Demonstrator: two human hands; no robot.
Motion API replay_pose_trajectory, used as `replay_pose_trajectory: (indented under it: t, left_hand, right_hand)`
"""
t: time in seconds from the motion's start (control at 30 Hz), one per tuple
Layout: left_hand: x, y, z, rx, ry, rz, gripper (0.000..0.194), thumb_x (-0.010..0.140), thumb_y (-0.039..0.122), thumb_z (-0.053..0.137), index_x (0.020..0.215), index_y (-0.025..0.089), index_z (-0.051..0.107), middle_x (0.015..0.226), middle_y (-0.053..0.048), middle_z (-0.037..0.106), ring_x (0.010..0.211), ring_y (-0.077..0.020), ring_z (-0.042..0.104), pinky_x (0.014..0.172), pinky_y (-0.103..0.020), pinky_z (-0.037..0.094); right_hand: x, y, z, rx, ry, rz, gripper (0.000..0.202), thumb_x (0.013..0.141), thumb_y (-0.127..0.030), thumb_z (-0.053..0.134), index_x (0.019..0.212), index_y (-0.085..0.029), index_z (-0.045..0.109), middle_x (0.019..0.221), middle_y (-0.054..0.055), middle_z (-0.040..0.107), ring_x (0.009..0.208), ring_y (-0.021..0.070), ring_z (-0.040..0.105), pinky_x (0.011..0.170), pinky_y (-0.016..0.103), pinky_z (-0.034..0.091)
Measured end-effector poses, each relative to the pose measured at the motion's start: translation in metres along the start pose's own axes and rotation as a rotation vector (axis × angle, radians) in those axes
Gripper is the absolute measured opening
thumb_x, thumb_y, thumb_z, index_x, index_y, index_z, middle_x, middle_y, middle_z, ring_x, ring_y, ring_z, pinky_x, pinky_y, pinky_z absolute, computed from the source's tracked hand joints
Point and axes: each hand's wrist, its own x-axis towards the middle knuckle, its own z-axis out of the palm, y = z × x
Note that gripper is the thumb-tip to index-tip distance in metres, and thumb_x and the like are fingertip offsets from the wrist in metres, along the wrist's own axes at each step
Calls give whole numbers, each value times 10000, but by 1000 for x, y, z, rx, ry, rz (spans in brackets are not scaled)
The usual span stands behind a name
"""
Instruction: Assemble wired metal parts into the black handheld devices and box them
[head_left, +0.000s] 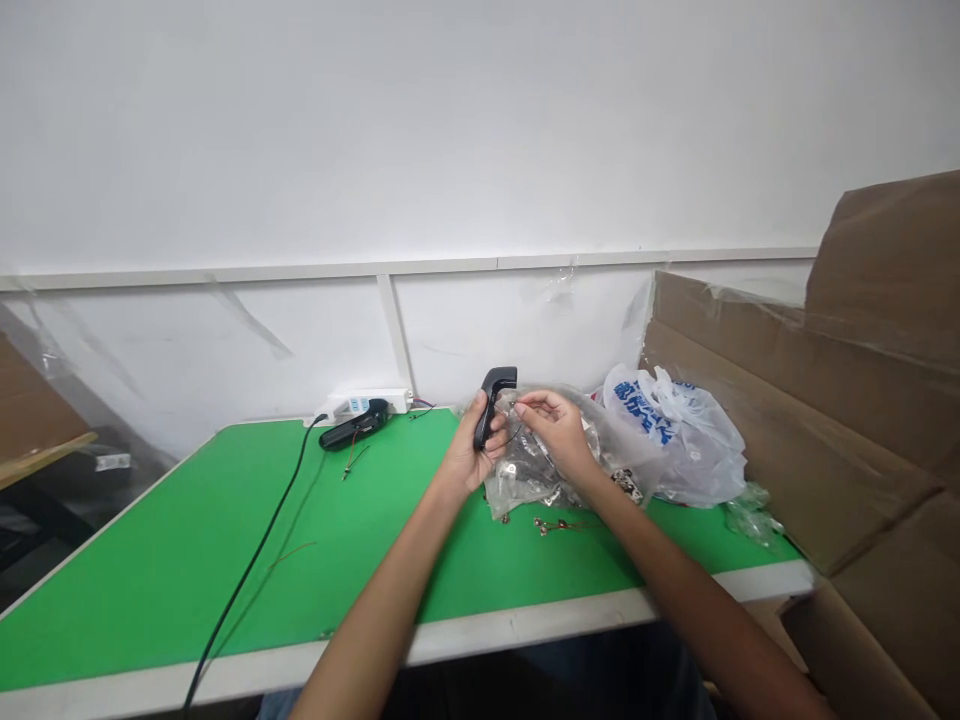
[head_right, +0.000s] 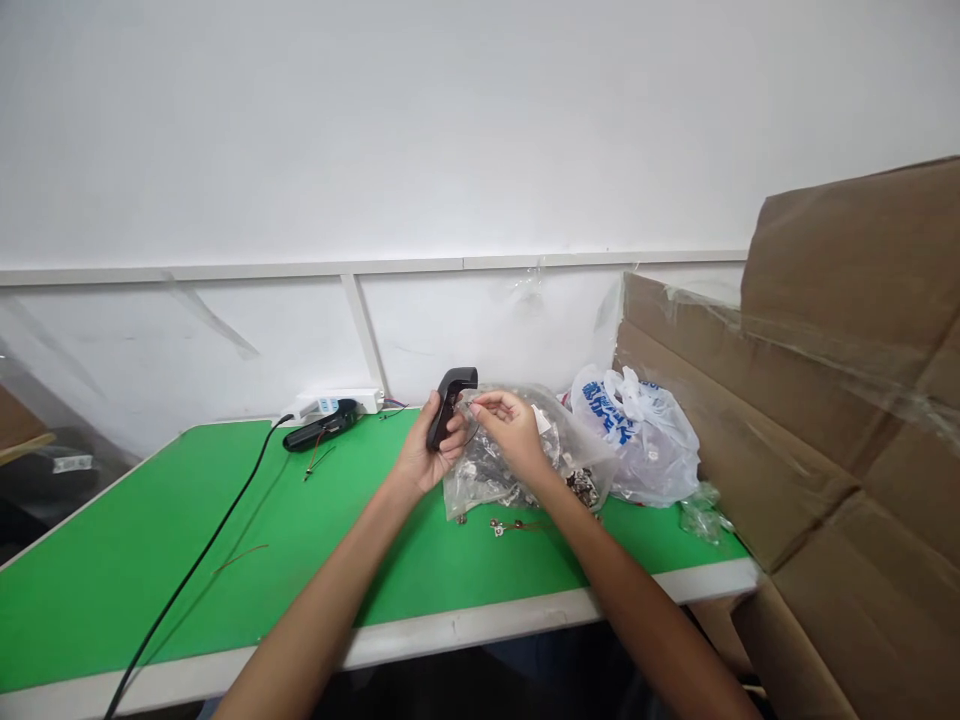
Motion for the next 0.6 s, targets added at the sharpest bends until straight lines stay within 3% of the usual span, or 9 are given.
replay_pose_trajectory:
  t: [0.13,0.23,0.6]
  left_hand:
    - [2,-3,-3,-86,-51,-49,449,909,587,701,919,149,605,633,61,495,383,-26,360,355,-145,300]
    - [3,-3,-3,-83,-24,-53,452,936,593,626,918,141,621,665,22,566,401,-59,435,366,-178,351]
    - [0,-7,7,59,120,-5,397,887,526,687,956,135,696,691,-26,666,554,-144,616,466,-234,499]
  right_hand:
    - [-5,-1,4,13,-45,-65,317,762,-478,862,889,-219,728,927,58,769,836,200,722,791,347,603]
    - [-8,0,6,-11,-68,-75,300,770,-468,849,893,-218,737,899,56,766,834,208,731,822,365,613]
    - [-16,-6,8,-241,-23,-185,199,855,-427,746,883,-235,787,949,80,754,870,239,710,728,350,589]
